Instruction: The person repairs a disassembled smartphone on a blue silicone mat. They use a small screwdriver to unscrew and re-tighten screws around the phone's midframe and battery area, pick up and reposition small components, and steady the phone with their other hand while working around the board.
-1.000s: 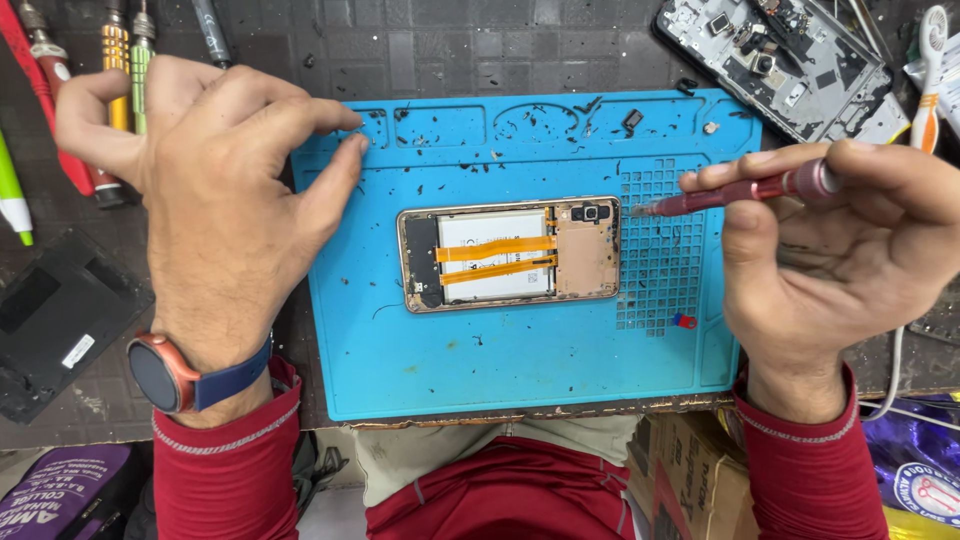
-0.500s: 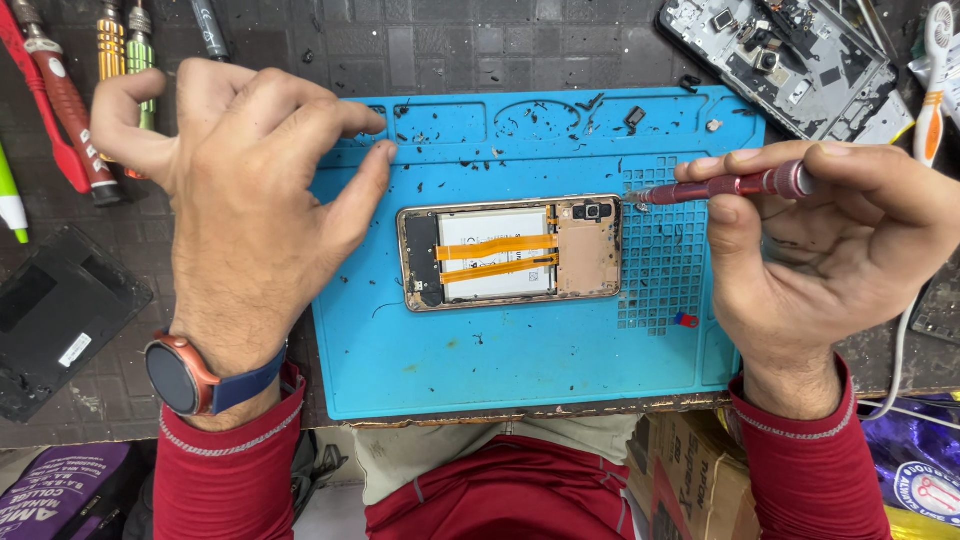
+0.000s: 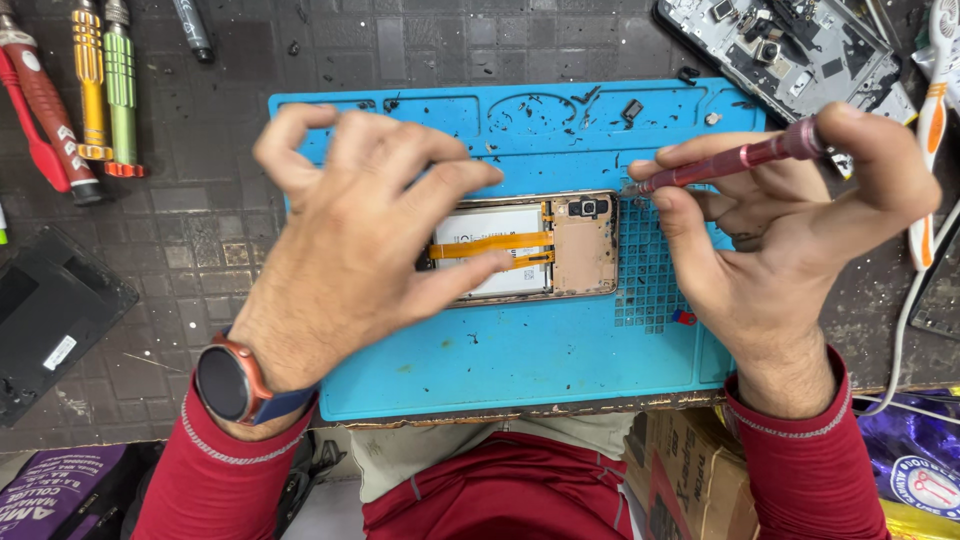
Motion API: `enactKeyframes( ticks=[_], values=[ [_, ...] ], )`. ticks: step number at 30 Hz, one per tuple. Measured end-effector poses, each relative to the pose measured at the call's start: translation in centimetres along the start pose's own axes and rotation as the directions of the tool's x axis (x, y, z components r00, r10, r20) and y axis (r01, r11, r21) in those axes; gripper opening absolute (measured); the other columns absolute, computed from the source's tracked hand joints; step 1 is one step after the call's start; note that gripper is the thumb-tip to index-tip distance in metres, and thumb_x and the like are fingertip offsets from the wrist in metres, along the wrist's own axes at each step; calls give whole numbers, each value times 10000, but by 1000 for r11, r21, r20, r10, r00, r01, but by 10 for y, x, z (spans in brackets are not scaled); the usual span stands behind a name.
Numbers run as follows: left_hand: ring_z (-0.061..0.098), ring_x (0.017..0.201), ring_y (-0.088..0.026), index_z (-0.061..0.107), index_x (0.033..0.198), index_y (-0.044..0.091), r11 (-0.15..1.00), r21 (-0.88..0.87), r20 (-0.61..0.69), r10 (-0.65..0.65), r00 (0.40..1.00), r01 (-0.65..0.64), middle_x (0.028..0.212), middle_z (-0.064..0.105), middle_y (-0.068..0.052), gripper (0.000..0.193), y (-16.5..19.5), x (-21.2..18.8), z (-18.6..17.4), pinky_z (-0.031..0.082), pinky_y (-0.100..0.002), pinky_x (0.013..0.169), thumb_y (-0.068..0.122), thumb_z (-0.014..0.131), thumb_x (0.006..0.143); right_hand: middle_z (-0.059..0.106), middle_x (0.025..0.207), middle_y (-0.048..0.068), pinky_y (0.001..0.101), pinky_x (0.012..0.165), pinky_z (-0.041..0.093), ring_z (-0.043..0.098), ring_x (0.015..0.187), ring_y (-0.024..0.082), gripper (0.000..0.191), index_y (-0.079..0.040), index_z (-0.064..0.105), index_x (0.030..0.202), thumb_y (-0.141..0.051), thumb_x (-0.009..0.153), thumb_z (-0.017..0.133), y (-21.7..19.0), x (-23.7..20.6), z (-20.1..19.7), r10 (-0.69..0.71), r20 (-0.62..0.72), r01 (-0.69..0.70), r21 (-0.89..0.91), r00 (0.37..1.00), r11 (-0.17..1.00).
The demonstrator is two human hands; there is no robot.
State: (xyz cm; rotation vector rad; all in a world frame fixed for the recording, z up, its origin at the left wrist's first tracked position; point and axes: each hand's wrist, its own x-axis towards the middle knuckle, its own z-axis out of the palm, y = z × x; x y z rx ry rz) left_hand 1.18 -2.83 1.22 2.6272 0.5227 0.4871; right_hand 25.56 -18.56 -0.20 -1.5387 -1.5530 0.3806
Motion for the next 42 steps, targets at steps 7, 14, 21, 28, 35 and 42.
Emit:
enactKeyframes(
  ticks=[7, 14, 21, 28, 35, 42],
  values=[
    [549, 1192, -258, 644, 1288, 122, 999, -39, 82, 36, 996, -33, 1234, 599, -51, 686, 4, 0, 11, 199, -571, 1107, 567, 842, 805, 518, 1274, 135, 378, 928, 669, 701, 941, 270, 729, -220, 102, 1475, 157, 1129, 622, -1, -9, -1, 79, -30, -78, 29, 996, 997],
    [555, 1164, -257, 636, 1295, 136, 999, -43, 124, 39, 991, -34, 1201, 594, -46, 764, 4, 1, 10, 200, -573, 1102, 588, 861, 722, 364, 1389, 175, 377, 875, 675, 732, 943, 291, 758, -185, 93, 1447, 174, 1073, 646, -2, -9, -2, 62, -21, -63, -36, 998, 997],
    [557, 1157, -265, 632, 1297, 134, 998, -50, 132, 35, 991, -29, 1207, 595, -48, 784, 3, 1, 10, 200, -578, 1103, 578, 874, 698, 413, 1336, 156, 383, 891, 674, 740, 937, 285, 725, -175, 123, 1424, 200, 1107, 656, -2, -9, -2, 58, 4, -58, 33, 998, 998],
    [560, 1161, -264, 636, 1308, 148, 998, -66, 136, 31, 990, -22, 1205, 594, -46, 783, 4, 1, 9, 202, -572, 1099, 549, 888, 684, 453, 1298, 187, 391, 882, 702, 742, 926, 299, 722, -166, 132, 1401, 163, 1079, 688, 2, -12, 0, 48, -9, -48, 21, 999, 999],
    [561, 1144, -253, 636, 1313, 135, 997, -68, 140, 32, 990, -23, 1209, 595, -43, 794, 4, 1, 10, 207, -568, 1099, 549, 892, 685, 377, 1335, 104, 370, 934, 655, 669, 940, 253, 704, -174, 117, 1431, 127, 1140, 682, 8, -16, 4, 57, -74, -57, 6, 996, 998],
    [562, 1157, -259, 633, 1311, 122, 997, -72, 138, 26, 990, -16, 1221, 597, -49, 801, 5, 0, 10, 209, -571, 1102, 548, 888, 683, 309, 1417, 84, 353, 932, 641, 666, 970, 249, 683, -165, 97, 1450, 141, 1171, 641, 10, -14, 6, 62, -79, -65, -37, 995, 997]
  ],
)
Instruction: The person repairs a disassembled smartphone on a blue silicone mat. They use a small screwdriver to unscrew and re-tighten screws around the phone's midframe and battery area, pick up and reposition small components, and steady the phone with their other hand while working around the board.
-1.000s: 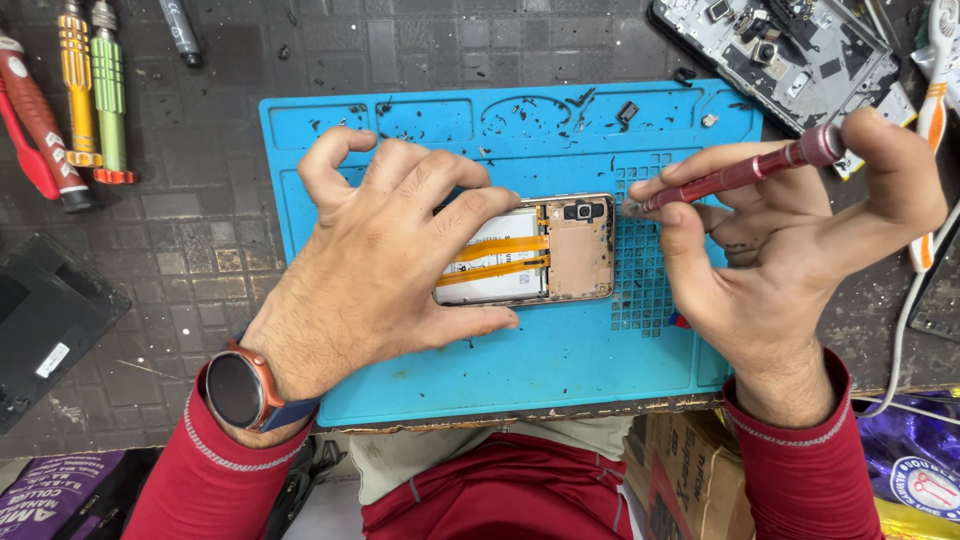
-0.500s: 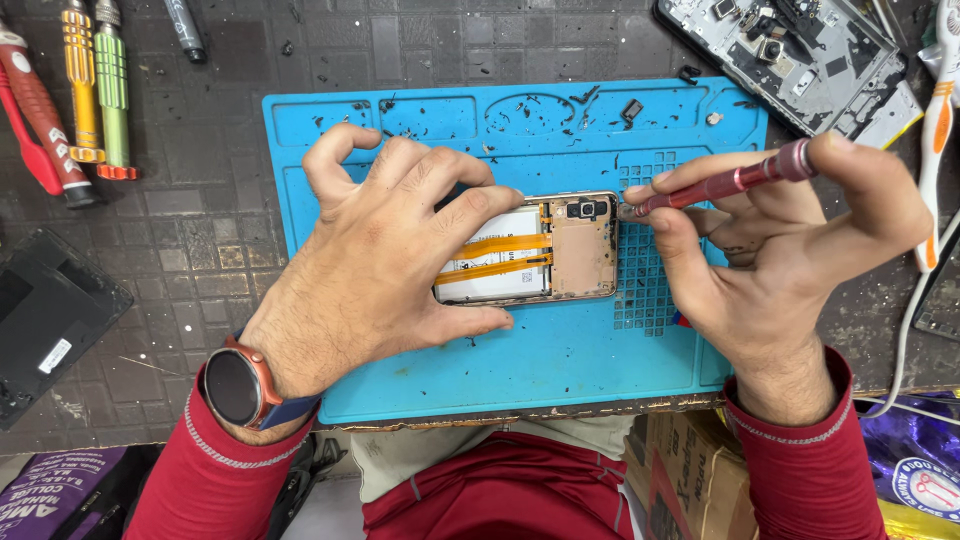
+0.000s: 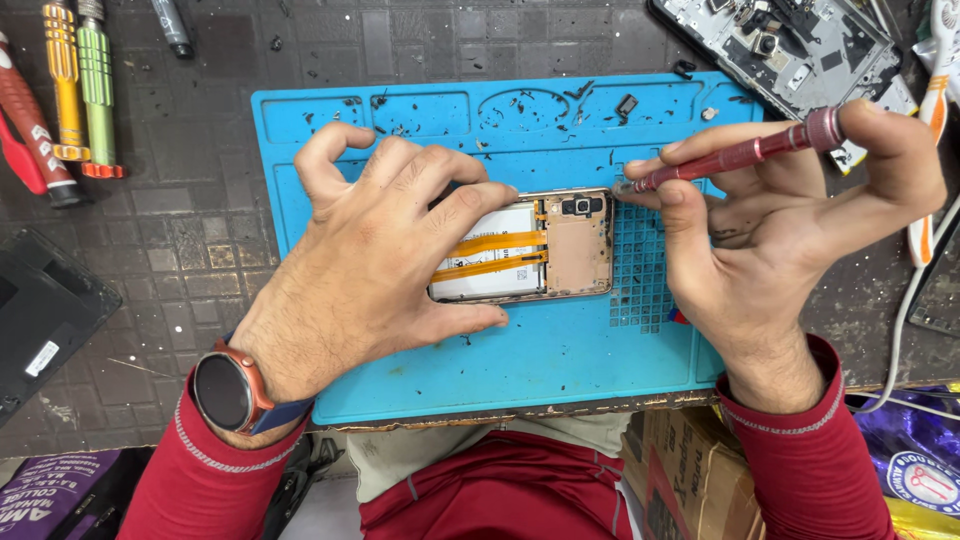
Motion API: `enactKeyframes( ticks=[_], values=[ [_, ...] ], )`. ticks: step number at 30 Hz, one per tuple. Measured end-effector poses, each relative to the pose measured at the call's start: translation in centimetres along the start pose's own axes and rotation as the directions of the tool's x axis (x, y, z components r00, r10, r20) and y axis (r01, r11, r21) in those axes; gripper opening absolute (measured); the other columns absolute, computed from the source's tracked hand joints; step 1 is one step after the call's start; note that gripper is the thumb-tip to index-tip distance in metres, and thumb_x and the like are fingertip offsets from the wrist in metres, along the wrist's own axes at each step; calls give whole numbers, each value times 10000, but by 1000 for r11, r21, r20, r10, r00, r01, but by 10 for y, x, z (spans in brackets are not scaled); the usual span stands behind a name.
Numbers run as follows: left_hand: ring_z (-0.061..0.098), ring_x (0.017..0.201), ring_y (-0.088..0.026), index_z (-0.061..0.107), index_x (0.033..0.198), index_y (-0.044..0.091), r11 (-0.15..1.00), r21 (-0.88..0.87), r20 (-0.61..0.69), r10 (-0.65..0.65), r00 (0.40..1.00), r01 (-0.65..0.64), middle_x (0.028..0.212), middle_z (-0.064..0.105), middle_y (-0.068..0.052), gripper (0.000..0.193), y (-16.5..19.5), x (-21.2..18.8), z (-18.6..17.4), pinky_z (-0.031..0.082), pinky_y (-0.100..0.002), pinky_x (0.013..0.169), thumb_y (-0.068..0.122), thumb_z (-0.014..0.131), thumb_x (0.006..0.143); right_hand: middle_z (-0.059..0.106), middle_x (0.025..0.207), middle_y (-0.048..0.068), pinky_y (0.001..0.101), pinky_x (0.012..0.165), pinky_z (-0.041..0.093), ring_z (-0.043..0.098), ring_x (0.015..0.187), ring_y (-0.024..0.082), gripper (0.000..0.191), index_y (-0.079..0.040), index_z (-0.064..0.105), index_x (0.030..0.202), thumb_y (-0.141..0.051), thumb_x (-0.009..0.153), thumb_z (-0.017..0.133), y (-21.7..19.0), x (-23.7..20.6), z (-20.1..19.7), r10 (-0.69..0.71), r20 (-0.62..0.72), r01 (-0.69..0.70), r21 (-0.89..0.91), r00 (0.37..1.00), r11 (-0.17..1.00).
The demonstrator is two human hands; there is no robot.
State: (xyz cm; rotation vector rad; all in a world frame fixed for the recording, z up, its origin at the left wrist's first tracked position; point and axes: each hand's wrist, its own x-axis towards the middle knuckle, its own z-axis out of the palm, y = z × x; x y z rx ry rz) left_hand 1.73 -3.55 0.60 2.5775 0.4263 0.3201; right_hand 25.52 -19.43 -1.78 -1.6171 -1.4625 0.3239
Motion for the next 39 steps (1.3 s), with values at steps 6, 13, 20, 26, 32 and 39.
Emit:
enactKeyframes(
  ticks=[6, 13, 20, 26, 32, 39],
  values=[
    [561, 1148, -262, 634, 1309, 120, 1000, -1, 3, 1, 1000, -1, 1215, 597, -50, 803, 0, 1, 0, 215, -572, 1099, 550, 889, 680, 450, 1305, 131, 366, 936, 663, 689, 966, 261, 659, -186, 81, 1423, 173, 1195, 584, -5, 3, 0, -5, 37, 4, 33, 999, 999],
    [560, 1144, -264, 637, 1309, 117, 1000, 0, -3, 7, 1000, -7, 1219, 597, -51, 807, -1, 1, 1, 221, -570, 1096, 547, 895, 676, 368, 1321, 204, 368, 903, 678, 706, 945, 276, 697, -176, 90, 1398, 175, 1133, 629, -8, 12, 0, -59, 38, 60, -31, 998, 998],
    [559, 1137, -267, 641, 1299, 122, 1000, 3, -10, 5, 1000, -5, 1212, 598, -49, 812, -2, 1, 2, 226, -567, 1094, 544, 908, 659, 502, 1206, 174, 377, 843, 678, 710, 933, 279, 700, -181, 140, 1395, 161, 1069, 656, -5, 13, -2, -123, 79, 122, 13, 989, 992],
    [559, 1139, -265, 640, 1294, 123, 1000, -3, -14, 6, 1000, -6, 1212, 598, -49, 806, -2, 1, 2, 228, -563, 1097, 539, 910, 659, 534, 1139, 170, 333, 812, 678, 647, 889, 244, 661, -231, 302, 1377, 36, 1028, 795, 3, 10, -2, -260, -28, 261, 28, 965, 965],
    [558, 1138, -263, 644, 1289, 119, 1000, -3, -9, 7, 1000, -7, 1217, 598, -49, 785, -2, 0, 2, 230, -560, 1095, 531, 906, 674, 606, 1070, 202, 361, 786, 672, 698, 908, 274, 534, -171, 421, 1317, 88, 1000, 764, -5, 7, -9, -242, 4, 242, 14, 970, 970],
    [557, 1133, -260, 645, 1298, 124, 1000, -2, -3, 11, 1000, -11, 1214, 597, -45, 780, -2, 1, 2, 227, -552, 1095, 527, 904, 683, 639, 1114, 207, 348, 810, 675, 733, 934, 265, 457, -142, 371, 1310, 113, 1080, 673, -6, 6, -7, -210, -15, 210, 53, 978, 976]
  ],
)
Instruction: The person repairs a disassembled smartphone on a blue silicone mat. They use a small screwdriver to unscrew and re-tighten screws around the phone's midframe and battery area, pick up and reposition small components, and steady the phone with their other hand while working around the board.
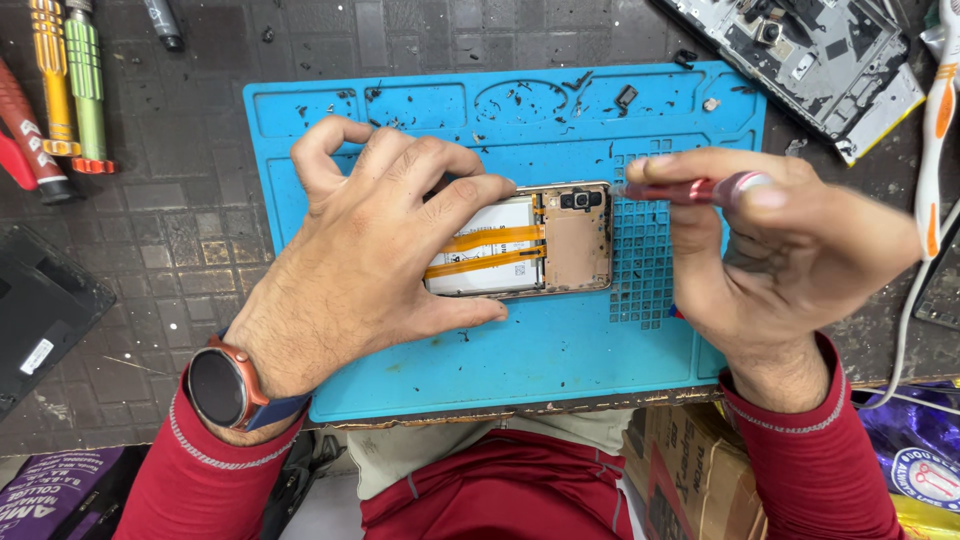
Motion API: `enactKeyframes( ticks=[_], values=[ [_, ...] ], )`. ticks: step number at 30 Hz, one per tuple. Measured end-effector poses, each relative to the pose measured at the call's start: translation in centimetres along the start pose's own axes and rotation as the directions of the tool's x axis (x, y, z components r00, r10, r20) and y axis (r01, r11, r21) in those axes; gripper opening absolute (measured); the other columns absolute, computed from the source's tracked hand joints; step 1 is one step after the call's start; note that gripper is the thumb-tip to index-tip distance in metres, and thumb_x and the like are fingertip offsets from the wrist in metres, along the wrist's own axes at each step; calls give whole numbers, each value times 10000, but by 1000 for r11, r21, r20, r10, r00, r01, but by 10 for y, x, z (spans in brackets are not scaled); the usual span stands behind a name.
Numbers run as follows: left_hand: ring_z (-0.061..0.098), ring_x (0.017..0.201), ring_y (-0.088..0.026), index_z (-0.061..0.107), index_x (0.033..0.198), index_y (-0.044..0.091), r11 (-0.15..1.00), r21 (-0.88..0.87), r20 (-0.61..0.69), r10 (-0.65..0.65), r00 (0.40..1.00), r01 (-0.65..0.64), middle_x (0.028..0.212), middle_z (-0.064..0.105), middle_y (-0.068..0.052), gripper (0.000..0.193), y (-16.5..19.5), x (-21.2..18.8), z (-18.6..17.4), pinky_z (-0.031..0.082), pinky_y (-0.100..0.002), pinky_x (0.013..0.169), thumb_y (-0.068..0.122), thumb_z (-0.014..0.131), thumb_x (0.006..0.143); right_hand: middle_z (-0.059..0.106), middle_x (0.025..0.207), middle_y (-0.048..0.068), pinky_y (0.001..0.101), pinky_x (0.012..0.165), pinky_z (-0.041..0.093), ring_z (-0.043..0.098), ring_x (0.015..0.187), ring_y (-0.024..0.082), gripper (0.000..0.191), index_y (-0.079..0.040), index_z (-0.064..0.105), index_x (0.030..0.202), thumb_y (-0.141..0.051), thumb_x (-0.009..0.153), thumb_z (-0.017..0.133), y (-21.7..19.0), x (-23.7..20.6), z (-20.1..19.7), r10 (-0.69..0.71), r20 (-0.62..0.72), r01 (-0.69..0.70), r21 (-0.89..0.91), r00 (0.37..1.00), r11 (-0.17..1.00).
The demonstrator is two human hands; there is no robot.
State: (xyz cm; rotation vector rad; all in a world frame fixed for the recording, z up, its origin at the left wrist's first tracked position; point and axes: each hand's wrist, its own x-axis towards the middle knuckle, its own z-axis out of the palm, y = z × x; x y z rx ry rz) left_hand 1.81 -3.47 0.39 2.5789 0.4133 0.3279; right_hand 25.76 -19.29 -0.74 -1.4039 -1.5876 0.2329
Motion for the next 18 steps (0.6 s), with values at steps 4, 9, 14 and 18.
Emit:
enactKeyframes(
  ticks=[4, 9, 14, 18],
  values=[
    [556, 1137, -260, 645, 1307, 130, 1000, 16, -2, 2, 1000, -2, 1213, 595, -47, 782, 1, -1, 1, 225, -554, 1095, 547, 901, 697, 599, 1126, 196, 340, 831, 668, 703, 927, 248, 427, -137, 351, 1299, 65, 1111, 676, 5, -2, 0, 9, -28, -9, 23, 1000, 1000],
    [555, 1143, -266, 644, 1309, 129, 1000, -3, -6, 10, 1000, -10, 1222, 595, -53, 784, -1, -1, 1, 226, -552, 1099, 544, 895, 693, 549, 1140, 183, 332, 857, 659, 667, 919, 226, 404, -130, 325, 1285, 5, 1149, 681, 4, -4, -1, 44, -71, -39, 60, 997, 997],
    [555, 1139, -267, 645, 1308, 124, 1000, 5, -6, 12, 1000, -12, 1226, 598, -51, 779, -2, 0, 2, 231, -551, 1092, 534, 899, 696, 595, 1136, 199, 379, 913, 679, 707, 968, 250, 367, -101, 287, 1290, 19, 1158, 609, 0, -5, 1, 70, -71, -67, 45, 995, 997],
    [558, 1139, -261, 646, 1308, 126, 1000, -1, -4, 16, 1000, -16, 1230, 597, -49, 783, -1, -1, 2, 235, -547, 1091, 540, 899, 693, 588, 1148, 206, 393, 910, 663, 701, 962, 297, 405, -112, 345, 1263, -28, 1075, 693, 3, -2, -2, -20, -24, 20, 5, 1000, 1000]
  ],
)
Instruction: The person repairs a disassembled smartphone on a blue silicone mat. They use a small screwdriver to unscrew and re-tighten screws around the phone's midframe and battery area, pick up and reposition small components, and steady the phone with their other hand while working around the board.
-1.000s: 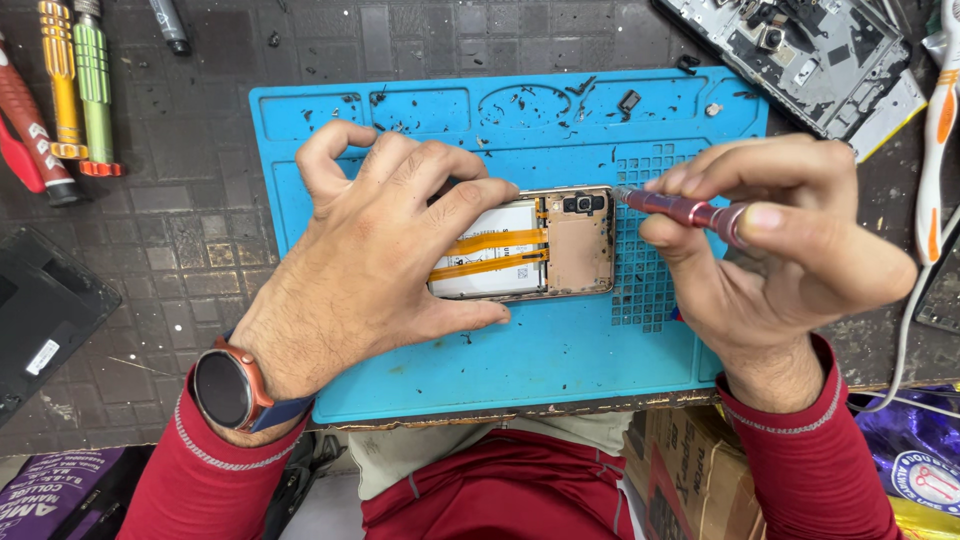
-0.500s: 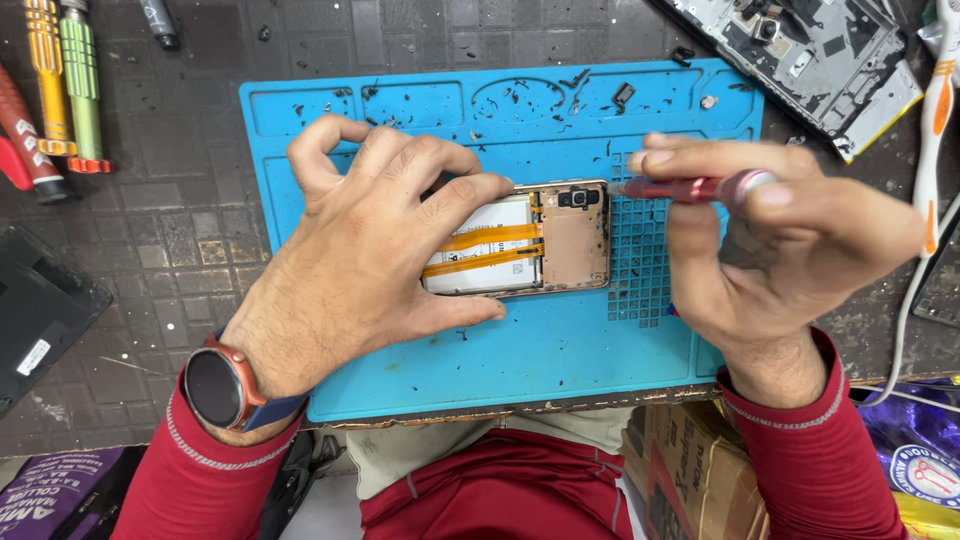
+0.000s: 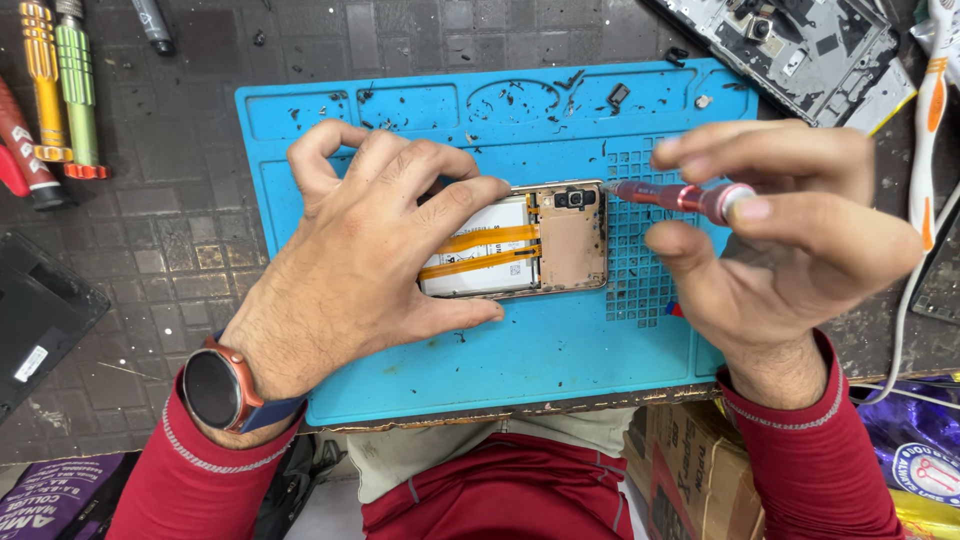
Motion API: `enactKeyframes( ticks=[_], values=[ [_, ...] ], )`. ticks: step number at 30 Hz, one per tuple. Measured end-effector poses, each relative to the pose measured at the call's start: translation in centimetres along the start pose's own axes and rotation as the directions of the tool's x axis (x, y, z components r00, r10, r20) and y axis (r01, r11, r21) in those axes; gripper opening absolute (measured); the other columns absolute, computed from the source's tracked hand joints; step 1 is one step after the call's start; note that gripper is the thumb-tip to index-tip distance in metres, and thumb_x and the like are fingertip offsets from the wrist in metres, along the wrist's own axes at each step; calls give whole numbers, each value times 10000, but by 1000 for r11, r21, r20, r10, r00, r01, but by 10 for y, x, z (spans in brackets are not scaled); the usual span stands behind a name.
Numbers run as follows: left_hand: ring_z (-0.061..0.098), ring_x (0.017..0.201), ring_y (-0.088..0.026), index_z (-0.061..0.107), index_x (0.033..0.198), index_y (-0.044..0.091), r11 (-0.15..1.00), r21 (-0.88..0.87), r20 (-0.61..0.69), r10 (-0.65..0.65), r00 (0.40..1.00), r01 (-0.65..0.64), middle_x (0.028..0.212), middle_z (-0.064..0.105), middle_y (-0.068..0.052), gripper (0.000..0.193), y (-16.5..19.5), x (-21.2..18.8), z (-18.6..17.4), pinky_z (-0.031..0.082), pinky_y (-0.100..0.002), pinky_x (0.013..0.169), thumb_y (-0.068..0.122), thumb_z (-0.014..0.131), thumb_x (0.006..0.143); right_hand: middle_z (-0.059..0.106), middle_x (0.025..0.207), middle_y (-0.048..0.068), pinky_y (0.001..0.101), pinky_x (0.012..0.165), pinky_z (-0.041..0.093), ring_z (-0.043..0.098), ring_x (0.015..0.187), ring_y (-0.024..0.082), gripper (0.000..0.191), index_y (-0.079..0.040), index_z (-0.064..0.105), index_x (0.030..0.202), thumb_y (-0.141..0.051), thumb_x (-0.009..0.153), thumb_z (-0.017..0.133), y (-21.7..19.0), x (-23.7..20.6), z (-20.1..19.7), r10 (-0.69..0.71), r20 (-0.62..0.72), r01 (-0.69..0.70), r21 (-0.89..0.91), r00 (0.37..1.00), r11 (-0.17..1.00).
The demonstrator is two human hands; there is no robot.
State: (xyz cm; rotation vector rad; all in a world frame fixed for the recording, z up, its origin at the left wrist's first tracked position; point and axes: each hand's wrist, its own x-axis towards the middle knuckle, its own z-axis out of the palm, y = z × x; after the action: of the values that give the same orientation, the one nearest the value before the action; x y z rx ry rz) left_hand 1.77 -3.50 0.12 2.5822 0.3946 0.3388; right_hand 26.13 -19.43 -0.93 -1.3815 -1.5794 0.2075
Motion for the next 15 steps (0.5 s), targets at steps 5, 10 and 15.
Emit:
enactKeyframes(
  ticks=[5, 10, 15],
  values=[
    [557, 1135, -265, 649, 1302, 130, 1000, 2, -3, 3, 1000, -3, 1225, 598, -50, 779, 0, 0, 0, 240, -543, 1082, 536, 901, 687, 566, 1118, 183, 377, 902, 680, 700, 919, 269, 353, -105, 384, 1256, -11, 1111, 692, -2, -1, -1, 54, -27, -52, 71, 998, 996],
    [558, 1129, -264, 651, 1294, 129, 1000, -6, -8, 10, 1000, -10, 1216, 600, -49, 775, 1, 1, -1, 242, -542, 1074, 529, 903, 680, 564, 1117, 182, 373, 902, 672, 693, 923, 262, 365, -102, 379, 1256, -11, 1106, 698, -1, -1, 2, 40, -29, -39, 46, 999, 998],
    [559, 1125, -265, 654, 1294, 122, 1000, -4, -11, 13, 1000, -13, 1219, 600, -55, 769, 0, 1, -1, 240, -543, 1081, 526, 902, 689, 562, 1116, 181, 370, 902, 664, 686, 926, 256, 376, -99, 374, 1256, -11, 1101, 705, -2, -1, -1, 67, -57, -62, 81, 996, 995]
  ],
)
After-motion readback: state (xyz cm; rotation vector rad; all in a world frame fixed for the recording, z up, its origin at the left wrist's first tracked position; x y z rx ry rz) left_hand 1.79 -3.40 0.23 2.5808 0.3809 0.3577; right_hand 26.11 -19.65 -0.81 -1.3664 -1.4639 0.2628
